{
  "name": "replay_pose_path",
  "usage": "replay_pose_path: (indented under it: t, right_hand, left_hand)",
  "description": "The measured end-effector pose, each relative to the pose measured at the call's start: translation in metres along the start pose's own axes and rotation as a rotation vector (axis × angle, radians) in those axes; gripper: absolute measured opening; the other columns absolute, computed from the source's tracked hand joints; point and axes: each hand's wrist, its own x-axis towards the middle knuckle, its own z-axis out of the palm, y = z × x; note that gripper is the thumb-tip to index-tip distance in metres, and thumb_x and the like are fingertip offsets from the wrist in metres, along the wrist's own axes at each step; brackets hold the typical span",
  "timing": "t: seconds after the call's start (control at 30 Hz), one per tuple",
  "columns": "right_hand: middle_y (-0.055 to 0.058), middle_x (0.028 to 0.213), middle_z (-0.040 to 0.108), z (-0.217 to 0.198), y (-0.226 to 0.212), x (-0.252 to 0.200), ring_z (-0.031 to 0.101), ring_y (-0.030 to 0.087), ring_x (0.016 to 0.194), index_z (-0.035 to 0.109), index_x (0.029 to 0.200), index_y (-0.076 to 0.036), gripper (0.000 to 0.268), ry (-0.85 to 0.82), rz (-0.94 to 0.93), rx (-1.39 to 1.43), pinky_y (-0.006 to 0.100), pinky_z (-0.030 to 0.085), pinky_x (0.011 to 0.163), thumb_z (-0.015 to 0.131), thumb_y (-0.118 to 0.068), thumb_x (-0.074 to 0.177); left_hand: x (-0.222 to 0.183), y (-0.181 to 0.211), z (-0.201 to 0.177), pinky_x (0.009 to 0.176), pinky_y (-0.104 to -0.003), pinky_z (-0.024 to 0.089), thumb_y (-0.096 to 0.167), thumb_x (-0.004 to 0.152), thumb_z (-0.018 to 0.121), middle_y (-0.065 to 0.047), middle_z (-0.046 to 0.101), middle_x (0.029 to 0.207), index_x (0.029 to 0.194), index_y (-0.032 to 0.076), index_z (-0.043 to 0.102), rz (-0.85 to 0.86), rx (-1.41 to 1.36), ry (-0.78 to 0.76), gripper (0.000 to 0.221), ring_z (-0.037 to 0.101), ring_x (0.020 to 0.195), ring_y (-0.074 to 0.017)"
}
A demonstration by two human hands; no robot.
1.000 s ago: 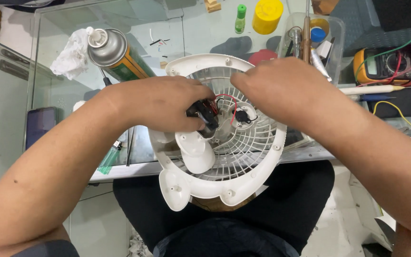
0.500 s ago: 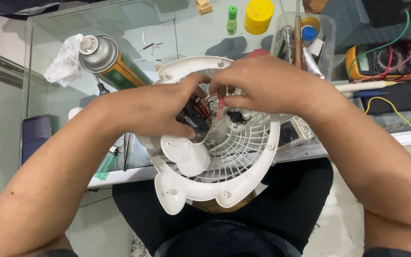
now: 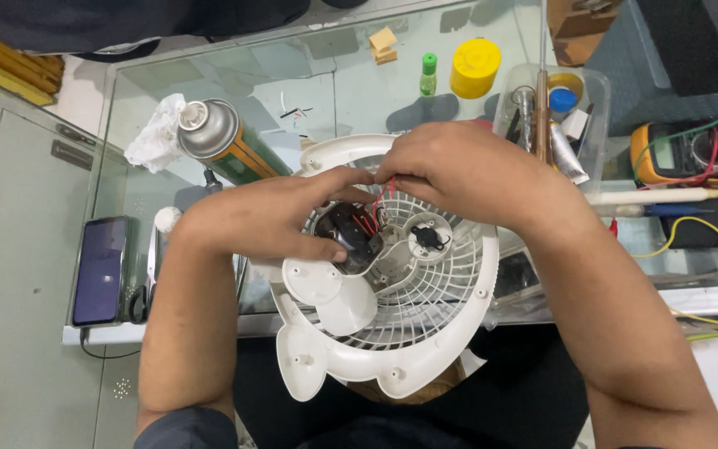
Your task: Disassembling a small electric fan and preparing wires for repair on a workbench.
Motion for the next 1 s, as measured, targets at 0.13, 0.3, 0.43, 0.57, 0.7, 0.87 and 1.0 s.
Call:
replay_pose_path:
  t: [0.13,0.3,0.43,0.57,0.7,0.87,1.0]
  right_hand:
    - [0.009,0.106,0.074,0.004,0.008,-0.005,0.067,0.029,0.101,0.074,0.113,-0.007,0.019,0.215,-0.172,-0.007,0.043,0.053,0.086,0.069,-0.012,0.096]
    - [0.01,0.105,0.072,0.004,0.005,-0.014,0.066,0.03,0.096,0.073,0.115,-0.006,0.018,0.275,-0.223,-0.075,0.043,0.053,0.077,0.067,-0.012,0.099]
    - [0.002,0.103,0.071,0.005,-0.003,-0.022,0.065,0.028,0.093,0.074,0.114,-0.011,0.018,0.262,-0.229,-0.273,0.045,0.051,0.06,0.065,-0.014,0.099]
    - [0.01,0.103,0.075,0.004,-0.002,-0.024,0.069,0.029,0.095,0.074,0.108,-0.002,0.014,0.346,-0.294,-0.168,0.042,0.055,0.082,0.068,-0.011,0.101]
    - [0.003,0.091,0.07,0.012,0.009,-0.027,0.063,0.029,0.08,0.063,0.096,-0.015,0.006,0.261,-0.108,-0.241,0.043,0.048,0.069,0.069,-0.016,0.097]
    - [0.005,0.103,0.06,0.003,0.004,-0.028,0.056,0.03,0.088,0.064,0.09,-0.011,0.014,0.332,-0.224,-0.265,0.044,0.046,0.075,0.077,-0.01,0.095]
    - [0.002,0.094,0.054,0.001,0.008,-0.029,0.053,0.028,0.092,0.069,0.089,-0.017,0.014,0.302,-0.211,-0.262,0.043,0.035,0.076,0.079,-0.022,0.097]
  left_hand:
    - [0.003,-0.006,-0.001,0.112,-0.041,0.039,0.036,0.084,0.071,-0.007,0.055,0.155,0.154,0.013,0.031,0.059,-0.034,-0.015,0.083,0.051,0.142,-0.0241]
    - [0.003,-0.01,-0.003,0.101,-0.04,0.046,0.044,0.083,0.072,0.0,0.059,0.149,0.148,0.021,0.045,0.0,0.046,0.006,0.074,0.06,0.129,-0.0226]
    - [0.005,-0.004,-0.011,0.104,-0.039,0.043,0.034,0.083,0.076,-0.001,0.059,0.149,0.149,0.02,0.046,-0.041,0.078,-0.02,0.074,0.056,0.133,-0.0231]
    - [0.017,0.015,-0.027,0.097,-0.04,0.046,0.039,0.077,0.078,0.001,0.063,0.142,0.149,0.029,0.046,-0.175,0.189,-0.08,0.079,0.058,0.128,-0.0213]
    - [0.028,0.02,-0.033,0.092,-0.04,0.048,0.055,0.081,0.069,0.005,0.069,0.137,0.143,0.027,0.051,-0.092,0.179,-0.113,0.07,0.066,0.118,-0.0216]
    - [0.042,0.008,-0.032,0.091,-0.039,0.055,0.023,0.091,0.069,-0.004,0.074,0.128,0.124,0.012,0.06,0.282,0.031,0.092,0.037,0.071,0.116,-0.0211]
    - [0.05,0.002,-0.03,0.085,-0.03,0.059,0.017,0.089,0.071,0.001,0.081,0.111,0.127,0.018,0.057,0.273,-0.151,0.051,0.041,0.078,0.09,-0.0113]
